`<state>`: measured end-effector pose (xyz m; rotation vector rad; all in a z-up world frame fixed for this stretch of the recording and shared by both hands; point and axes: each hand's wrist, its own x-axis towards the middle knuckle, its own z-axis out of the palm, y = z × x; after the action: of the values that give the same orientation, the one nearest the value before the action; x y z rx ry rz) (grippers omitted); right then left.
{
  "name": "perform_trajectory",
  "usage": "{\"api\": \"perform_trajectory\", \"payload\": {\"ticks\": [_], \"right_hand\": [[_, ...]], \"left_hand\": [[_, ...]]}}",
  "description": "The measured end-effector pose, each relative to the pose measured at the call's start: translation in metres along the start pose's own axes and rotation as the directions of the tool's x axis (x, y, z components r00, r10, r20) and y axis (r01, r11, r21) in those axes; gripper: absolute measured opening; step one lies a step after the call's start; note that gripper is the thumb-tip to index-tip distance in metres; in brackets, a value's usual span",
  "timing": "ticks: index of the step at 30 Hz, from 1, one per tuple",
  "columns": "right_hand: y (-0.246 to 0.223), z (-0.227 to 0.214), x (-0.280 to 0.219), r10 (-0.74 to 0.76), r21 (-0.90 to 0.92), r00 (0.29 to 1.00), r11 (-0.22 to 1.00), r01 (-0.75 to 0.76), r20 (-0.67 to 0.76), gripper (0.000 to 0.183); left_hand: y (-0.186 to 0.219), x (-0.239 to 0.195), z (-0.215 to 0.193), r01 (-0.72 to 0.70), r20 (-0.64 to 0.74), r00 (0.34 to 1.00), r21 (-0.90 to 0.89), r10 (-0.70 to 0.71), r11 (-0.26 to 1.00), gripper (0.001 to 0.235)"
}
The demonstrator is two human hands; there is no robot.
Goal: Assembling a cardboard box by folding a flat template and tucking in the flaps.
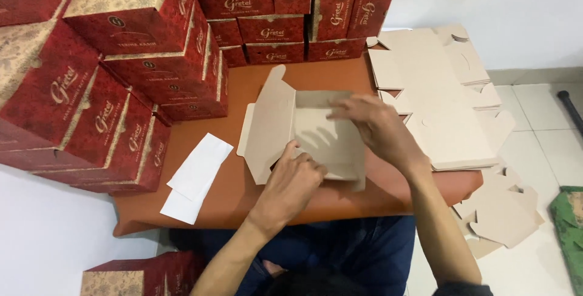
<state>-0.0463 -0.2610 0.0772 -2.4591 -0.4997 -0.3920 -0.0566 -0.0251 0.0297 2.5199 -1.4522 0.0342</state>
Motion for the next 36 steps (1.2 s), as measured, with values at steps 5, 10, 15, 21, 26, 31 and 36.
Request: {"api": "perform_trajectory", "payload": {"ticks": [5,10,15,21,26,31,36], "right_hand": [[-0.005,-0.018,-0.052,0.017,-0.228,0.984,0.973,0.025,0.177,0.042],[0.015,-0.002,-0.064,-0.020,-0.270,0.997,0.962,0.041,0.080,0.021],[0.019,0.018,-0.056,-0.115,-0.195,0.993,0.974,0.116,0.017,0.030],[0.028,0.034,-0.057,-0.111,-0.238,0.994,0.965,0.113,0.024,0.022],[0.028,0.031,-0.051,0.017,-0.184,0.997,0.983,-0.029,-0.070,0.026],[0.037,0.035,-0.060,0.141,-0.152,0.988,0.977,-0.149,-0.066,0.020],[0.040,0.038,-0.072,0.255,-0.128,0.964,0.956,-0.264,-0.079,0.019]], "left_hand": [[-0.016,0.025,-0.021,0.058,0.048,0.997,-0.034,-0.056,0.998,0.011],[-0.039,0.048,-0.011,0.088,0.100,0.992,-0.130,-0.076,0.988,0.012],[-0.039,0.056,-0.017,0.106,0.081,0.993,-0.248,-0.088,0.963,0.013],[-0.050,0.055,-0.015,0.081,0.061,0.996,-0.247,-0.068,0.966,0.003],[-0.057,0.051,-0.022,0.086,0.061,0.996,-0.274,-0.072,0.958,0.005],[-0.061,0.050,-0.007,0.055,0.053,0.998,-0.272,-0.042,0.961,0.009],[-0.054,0.049,-0.019,0.090,0.061,0.995,-0.302,-0.075,0.949,0.038]]}}
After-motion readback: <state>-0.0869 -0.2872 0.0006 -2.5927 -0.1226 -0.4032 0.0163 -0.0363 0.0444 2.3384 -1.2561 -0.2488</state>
